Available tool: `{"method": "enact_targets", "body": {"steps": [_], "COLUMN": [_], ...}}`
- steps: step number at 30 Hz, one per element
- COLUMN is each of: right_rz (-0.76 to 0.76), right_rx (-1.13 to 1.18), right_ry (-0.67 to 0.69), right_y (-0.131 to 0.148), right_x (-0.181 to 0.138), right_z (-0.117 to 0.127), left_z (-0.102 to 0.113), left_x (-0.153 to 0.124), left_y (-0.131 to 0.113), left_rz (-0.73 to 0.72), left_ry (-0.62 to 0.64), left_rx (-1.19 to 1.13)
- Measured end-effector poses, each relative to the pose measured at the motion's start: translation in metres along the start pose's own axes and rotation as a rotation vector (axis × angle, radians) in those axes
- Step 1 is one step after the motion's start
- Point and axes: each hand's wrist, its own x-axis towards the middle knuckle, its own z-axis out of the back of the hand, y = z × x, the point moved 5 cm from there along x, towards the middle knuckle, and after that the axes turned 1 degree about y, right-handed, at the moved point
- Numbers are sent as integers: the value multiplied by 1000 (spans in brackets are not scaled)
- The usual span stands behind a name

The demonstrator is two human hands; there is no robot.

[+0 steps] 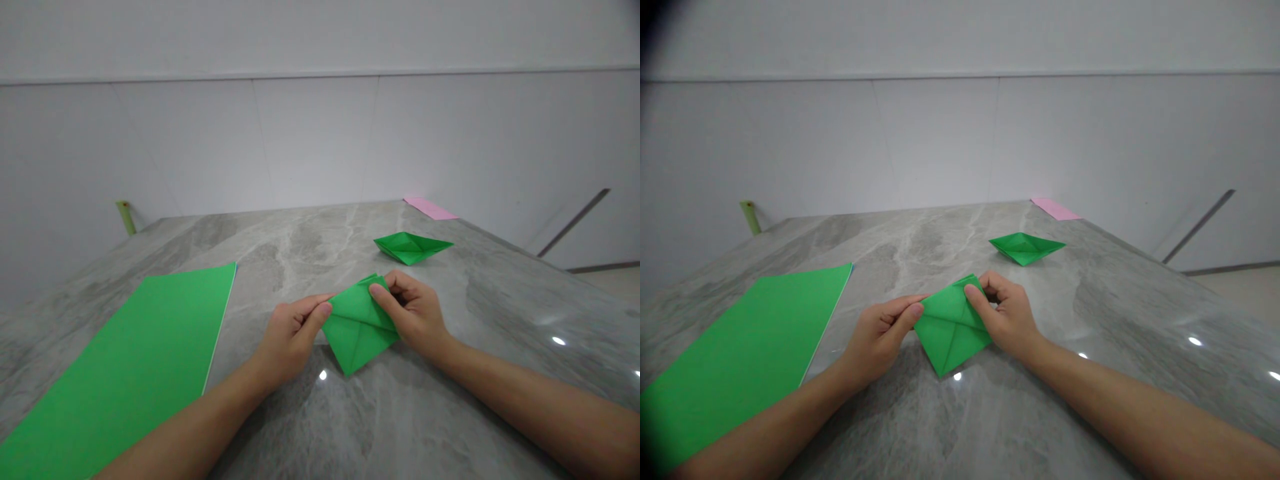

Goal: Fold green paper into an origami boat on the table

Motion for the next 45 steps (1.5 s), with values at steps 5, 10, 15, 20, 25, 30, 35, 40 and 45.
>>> {"method": "enact_targets", "body": {"steps": [5, 10, 15, 20, 25, 30, 35, 40, 45], "right_rz": [19, 137, 187, 177, -30, -243, -277, -217, -218], "right_rx": [-29, -151, -212, -165, 90, 227, 194, 116, 139], "right_ry": [5, 66, 103, 121, 143, 256, 319, 498, 569], "right_y": [3, 12, 16, 14, 5, -7, -12, -4, -3], "right_x": [0, -3, -6, -5, -4, -5, -5, -10, -13], "right_z": [0, -4, -7, -7, -9, -14, -17, -30, -37], "left_z": [0, -5, -8, -7, -6, -6, -5, -13, -13], "left_x": [-1, -1, -1, -1, -2, -3, -2, -2, -2], "left_y": [3, 5, 4, 3, 3, 5, 13, 16, 11], "left_rz": [2, 28, 39, 0, 8, 28, 110, 180, 73], "left_ry": [5, 96, 154, 159, 142, 146, 148, 287, 282], "left_rx": [-49, -62, 71, 115, 120, 93, 36, 72, 210]}}
